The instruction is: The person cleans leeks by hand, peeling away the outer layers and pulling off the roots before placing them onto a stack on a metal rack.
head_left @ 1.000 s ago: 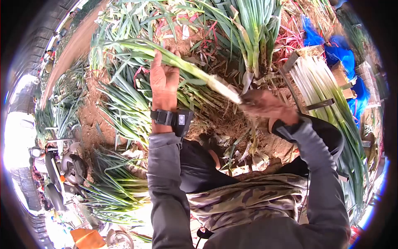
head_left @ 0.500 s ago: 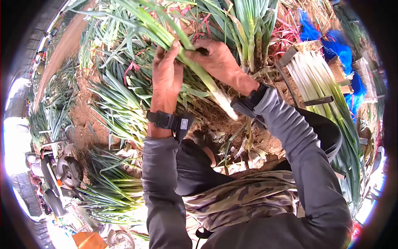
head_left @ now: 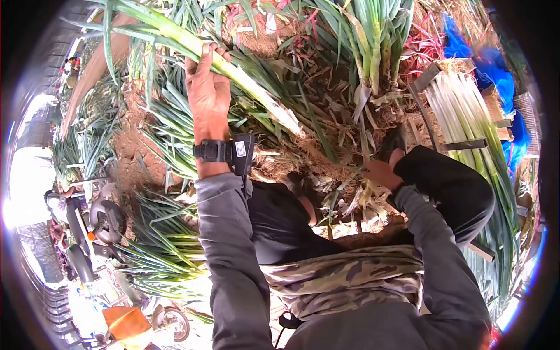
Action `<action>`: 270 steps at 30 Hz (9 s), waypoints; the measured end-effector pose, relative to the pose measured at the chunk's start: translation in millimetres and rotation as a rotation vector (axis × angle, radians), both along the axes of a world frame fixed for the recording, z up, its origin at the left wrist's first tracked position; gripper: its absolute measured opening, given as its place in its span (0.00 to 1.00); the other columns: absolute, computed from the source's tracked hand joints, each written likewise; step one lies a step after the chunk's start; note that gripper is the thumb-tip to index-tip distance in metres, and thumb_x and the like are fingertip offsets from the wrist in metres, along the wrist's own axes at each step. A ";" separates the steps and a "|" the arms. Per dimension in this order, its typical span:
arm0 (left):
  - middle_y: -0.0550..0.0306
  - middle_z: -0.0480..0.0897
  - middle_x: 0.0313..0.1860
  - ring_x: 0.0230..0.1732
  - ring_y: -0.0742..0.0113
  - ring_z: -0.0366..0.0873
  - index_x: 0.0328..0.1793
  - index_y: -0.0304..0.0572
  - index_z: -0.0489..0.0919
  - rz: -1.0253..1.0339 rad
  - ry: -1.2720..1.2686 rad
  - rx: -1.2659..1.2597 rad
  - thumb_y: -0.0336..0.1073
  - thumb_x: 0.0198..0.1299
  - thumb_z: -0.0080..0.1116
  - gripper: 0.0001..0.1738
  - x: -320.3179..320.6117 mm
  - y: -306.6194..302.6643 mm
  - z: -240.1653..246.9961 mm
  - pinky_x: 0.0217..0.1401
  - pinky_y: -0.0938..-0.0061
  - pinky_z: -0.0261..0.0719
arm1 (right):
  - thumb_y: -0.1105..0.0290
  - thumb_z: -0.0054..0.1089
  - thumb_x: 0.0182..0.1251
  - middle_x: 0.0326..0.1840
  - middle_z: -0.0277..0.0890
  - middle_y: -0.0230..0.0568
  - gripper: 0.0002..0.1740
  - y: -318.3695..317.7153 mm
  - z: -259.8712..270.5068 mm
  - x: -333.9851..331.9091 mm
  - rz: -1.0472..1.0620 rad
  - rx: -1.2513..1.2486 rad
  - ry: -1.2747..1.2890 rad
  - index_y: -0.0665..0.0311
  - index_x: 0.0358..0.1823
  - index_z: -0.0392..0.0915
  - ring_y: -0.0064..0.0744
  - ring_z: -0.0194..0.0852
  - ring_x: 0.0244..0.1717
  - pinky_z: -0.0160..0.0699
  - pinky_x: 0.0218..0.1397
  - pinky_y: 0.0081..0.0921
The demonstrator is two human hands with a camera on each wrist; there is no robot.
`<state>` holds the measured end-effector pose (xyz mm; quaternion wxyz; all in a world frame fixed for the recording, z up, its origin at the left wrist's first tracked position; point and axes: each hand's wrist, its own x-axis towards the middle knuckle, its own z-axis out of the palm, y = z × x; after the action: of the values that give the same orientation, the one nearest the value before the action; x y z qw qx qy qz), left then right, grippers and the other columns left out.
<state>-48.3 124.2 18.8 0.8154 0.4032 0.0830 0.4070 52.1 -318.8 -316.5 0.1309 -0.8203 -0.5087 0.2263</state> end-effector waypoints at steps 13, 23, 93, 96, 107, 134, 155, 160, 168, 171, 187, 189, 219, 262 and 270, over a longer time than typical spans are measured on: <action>0.61 0.72 0.37 0.34 0.69 0.68 0.71 0.45 0.71 -0.133 0.034 -0.034 0.55 0.77 0.49 0.27 2.6 -14.8 0.3 0.38 0.71 0.71 | 0.28 0.46 0.73 0.33 0.72 0.36 0.43 197.7 232.5 -13.9 -0.082 0.402 0.923 0.68 0.46 0.85 0.28 0.74 0.33 0.76 0.41 0.32; 0.58 0.74 0.38 0.33 0.69 0.68 0.72 0.42 0.75 -0.445 -0.232 -0.168 0.52 0.76 0.52 0.27 -7.5 -5.1 5.6 0.33 0.73 0.71 | 0.54 0.60 0.76 0.23 0.75 0.33 0.20 205.0 193.4 -30.8 -0.196 0.152 0.547 0.62 0.29 0.78 0.23 0.67 0.21 0.68 0.25 0.30; 0.53 0.82 0.57 0.58 0.54 0.78 0.66 0.49 0.75 -0.078 0.263 -0.135 0.48 0.68 0.67 0.25 14.4 -36.8 -19.5 0.66 0.54 0.72 | 0.65 0.64 0.67 0.48 0.82 0.59 0.24 268.4 280.3 -0.9 -0.163 0.666 -0.073 0.65 0.61 0.73 0.57 0.83 0.49 0.84 0.51 0.43; 0.50 0.82 0.57 0.59 0.51 0.79 0.64 0.42 0.77 -0.245 0.216 -0.057 0.47 0.69 0.66 0.24 22.9 -18.2 -54.3 0.66 0.53 0.73 | 0.65 0.67 0.64 0.47 0.83 0.59 0.21 272.8 285.9 13.2 -0.158 0.715 0.148 0.66 0.56 0.78 0.53 0.85 0.48 0.83 0.52 0.39; 0.54 0.85 0.53 0.53 0.59 0.82 0.61 0.36 0.80 -0.185 0.229 -0.108 0.31 0.69 0.64 0.16 25.1 -38.1 -52.5 0.61 0.61 0.79 | 0.74 0.69 0.64 0.38 0.83 0.36 0.17 258.0 289.6 12.7 -0.220 0.757 0.915 0.72 0.54 0.82 0.22 0.78 0.40 0.79 0.45 0.24; 0.53 0.86 0.45 0.43 0.57 0.88 0.59 0.42 0.75 0.101 -0.004 -0.032 0.24 0.64 0.68 0.20 1.1 -9.4 -16.8 0.51 0.62 0.89 | 0.65 0.61 0.68 0.29 0.77 0.39 0.12 140.2 218.8 -40.4 -0.286 0.272 0.817 0.69 0.40 0.79 0.26 0.76 0.30 0.73 0.27 0.24; 0.50 0.86 0.50 0.54 0.56 0.86 0.49 0.47 0.80 -0.046 0.036 -0.106 0.20 0.62 0.65 0.14 11.6 -14.9 -21.9 0.58 0.61 0.84 | 0.74 0.70 0.63 0.43 0.81 0.42 0.11 219.6 263.1 -37.9 -0.052 0.888 0.167 0.65 0.44 0.78 0.33 0.84 0.40 0.83 0.42 0.30; 0.52 0.86 0.47 0.50 0.54 0.85 0.53 0.49 0.80 -0.015 0.002 -0.109 0.20 0.62 0.66 0.17 7.2 -10.8 -19.1 0.53 0.63 0.86 | 0.70 0.68 0.72 0.36 0.84 0.33 0.08 198.3 265.5 -29.4 -0.256 0.799 1.162 0.64 0.46 0.78 0.19 0.82 0.31 0.78 0.31 0.19; 0.53 0.84 0.45 0.45 0.56 0.85 0.59 0.48 0.76 0.055 -0.013 -0.095 0.20 0.61 0.65 0.22 -5.5 4.3 -14.3 0.47 0.65 0.86 | 0.57 0.67 0.73 0.40 0.84 0.39 0.17 135.0 255.2 -25.9 -0.155 0.612 1.264 0.60 0.51 0.77 0.21 0.84 0.36 0.76 0.29 0.15; 0.51 0.83 0.47 0.46 0.56 0.83 0.60 0.48 0.77 0.114 0.019 -0.136 0.18 0.59 0.65 0.24 -10.4 9.3 -13.8 0.47 0.64 0.85 | 0.50 0.65 0.71 0.40 0.83 0.44 0.23 88.6 143.8 -36.2 -0.124 0.314 0.689 0.64 0.50 0.77 0.31 0.82 0.39 0.79 0.35 0.30; 0.53 0.84 0.43 0.42 0.57 0.83 0.59 0.39 0.78 0.018 0.062 0.035 0.22 0.60 0.66 0.20 0.1 -7.8 -9.2 0.46 0.65 0.84 | 0.72 0.62 0.71 0.35 0.81 0.52 0.11 117.0 229.2 -30.9 -0.210 0.708 0.236 0.65 0.50 0.73 0.47 0.85 0.31 0.82 0.28 0.38; 0.56 0.85 0.43 0.40 0.60 0.84 0.59 0.42 0.79 0.031 0.056 0.064 0.22 0.61 0.66 0.19 -4.3 0.8 -9.3 0.43 0.66 0.84 | 0.71 0.60 0.72 0.38 0.82 0.54 0.11 110.3 176.3 -39.0 -0.176 0.584 0.037 0.66 0.50 0.74 0.50 0.86 0.35 0.84 0.33 0.42; 0.56 0.85 0.49 0.50 0.62 0.80 0.56 0.47 0.80 -0.195 0.212 -0.205 0.43 0.67 0.67 0.16 28.4 -50.8 -51.0 0.58 0.65 0.76 | 0.66 0.74 0.64 0.44 0.83 0.45 0.20 252.1 305.7 35.1 -0.080 0.843 0.333 0.71 0.51 0.79 0.32 0.80 0.47 0.78 0.53 0.32; 0.49 0.83 0.45 0.39 0.59 0.81 0.54 0.42 0.72 0.114 -0.050 0.072 0.28 0.62 0.65 0.17 0.6 -7.2 -3.9 0.38 0.64 0.77 | 0.60 0.64 0.73 0.35 0.78 0.41 0.17 43.3 105.8 -32.0 -0.203 -0.063 0.563 0.70 0.47 0.82 0.31 0.74 0.31 0.69 0.33 0.33; 0.44 0.82 0.48 0.40 0.60 0.77 0.58 0.38 0.71 -0.156 -0.084 -0.116 0.33 0.67 0.59 0.17 13.0 3.0 -20.0 0.39 0.69 0.76 | 0.59 0.62 0.75 0.64 0.75 0.49 0.27 158.8 231.8 -34.5 -0.161 0.668 0.429 0.64 0.69 0.72 0.48 0.86 0.48 0.87 0.57 0.36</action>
<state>-35.3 127.2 -1.1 0.8693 0.3430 0.0406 0.3536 17.6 -160.0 -84.8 0.5106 -0.7041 -0.4494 0.2038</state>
